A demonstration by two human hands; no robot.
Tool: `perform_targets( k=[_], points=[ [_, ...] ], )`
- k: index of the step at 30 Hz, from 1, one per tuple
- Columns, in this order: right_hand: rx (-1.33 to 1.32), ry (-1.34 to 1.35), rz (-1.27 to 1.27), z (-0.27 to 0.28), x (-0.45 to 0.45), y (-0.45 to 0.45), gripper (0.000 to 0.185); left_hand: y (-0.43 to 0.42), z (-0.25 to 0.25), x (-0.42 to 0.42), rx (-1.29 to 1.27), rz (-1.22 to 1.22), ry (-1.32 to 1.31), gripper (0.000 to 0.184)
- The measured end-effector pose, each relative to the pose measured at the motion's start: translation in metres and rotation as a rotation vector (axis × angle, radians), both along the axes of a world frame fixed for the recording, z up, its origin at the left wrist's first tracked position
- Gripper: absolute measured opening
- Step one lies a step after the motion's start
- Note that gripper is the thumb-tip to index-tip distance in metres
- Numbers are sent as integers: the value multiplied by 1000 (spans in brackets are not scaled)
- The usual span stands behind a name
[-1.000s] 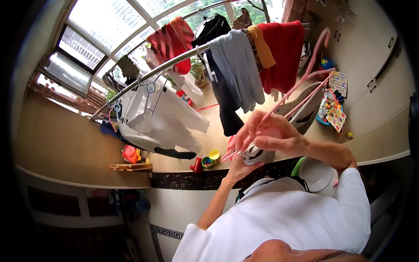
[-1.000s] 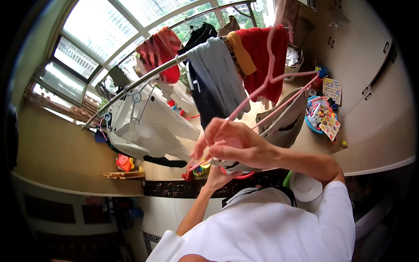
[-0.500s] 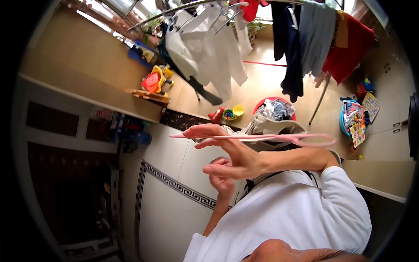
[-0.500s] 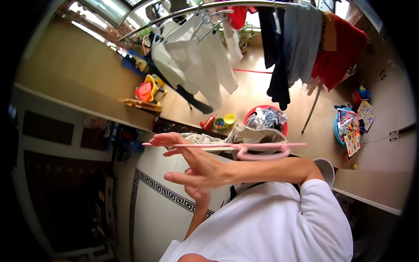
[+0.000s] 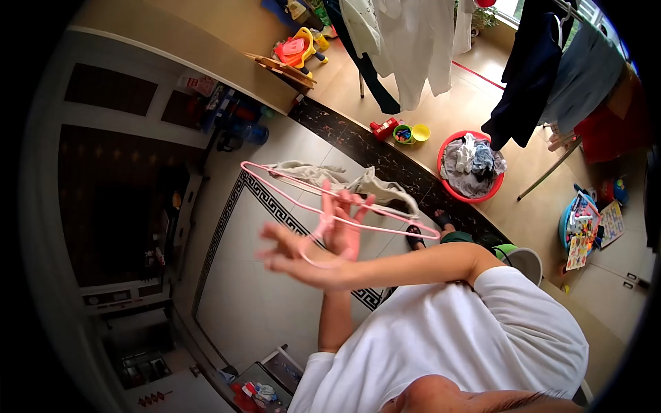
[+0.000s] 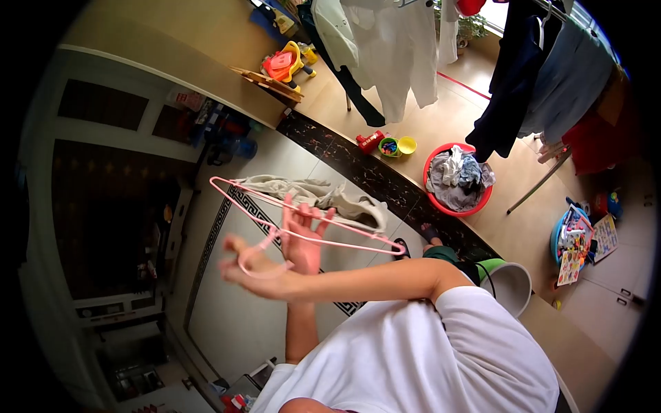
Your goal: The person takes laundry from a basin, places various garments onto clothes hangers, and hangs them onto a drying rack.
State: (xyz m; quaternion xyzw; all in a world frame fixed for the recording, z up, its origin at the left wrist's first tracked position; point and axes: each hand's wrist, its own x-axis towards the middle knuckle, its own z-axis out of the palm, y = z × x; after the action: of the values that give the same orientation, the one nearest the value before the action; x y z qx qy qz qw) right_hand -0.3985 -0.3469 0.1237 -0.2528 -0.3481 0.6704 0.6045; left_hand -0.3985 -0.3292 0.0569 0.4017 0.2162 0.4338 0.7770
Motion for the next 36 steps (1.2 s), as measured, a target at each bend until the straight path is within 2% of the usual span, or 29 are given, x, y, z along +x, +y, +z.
perform_targets(
  k=[2,4,6,8,9,10,12,14,16,24,28,30,32,36],
  points=[
    [384,-51,364,11,22,-48,47,21,12,-20,-13,102,145,73],
    [762,-49,652,14,63,-84,38,41,26,-44,-10,97,208,67],
    [724,-171,718,18,120,-102,33,50,52,-62,-43,164,336,60],
    [548,-193,541,-19,155,-101,30,57,82,-80,17,161,455,60],
    [271,-176,461,-39,170,-98,29,59,99,-87,45,161,518,60],
    [-5,-158,377,-63,185,-93,29,59,117,-89,25,151,461,67],
    [-141,-439,54,-127,207,-82,22,66,146,-103,-56,43,159,75],
    [-272,-381,-94,-184,222,-77,19,67,177,-108,-67,6,1,82],
    [-417,-280,-77,-204,232,-74,20,68,209,-110,-105,-60,-148,88],
    [-458,-360,168,-258,206,-49,19,64,306,-135,-34,44,-300,90],
    [-437,-378,239,-273,195,-41,21,55,346,-139,-27,104,-254,90],
    [-442,-380,251,-279,192,-39,21,49,366,-142,17,104,-150,88],
    [-448,-373,264,-286,190,-36,19,46,386,-150,12,117,-170,83],
    [-442,-356,284,-299,185,-34,18,42,412,-155,46,138,-121,84]
  ],
)
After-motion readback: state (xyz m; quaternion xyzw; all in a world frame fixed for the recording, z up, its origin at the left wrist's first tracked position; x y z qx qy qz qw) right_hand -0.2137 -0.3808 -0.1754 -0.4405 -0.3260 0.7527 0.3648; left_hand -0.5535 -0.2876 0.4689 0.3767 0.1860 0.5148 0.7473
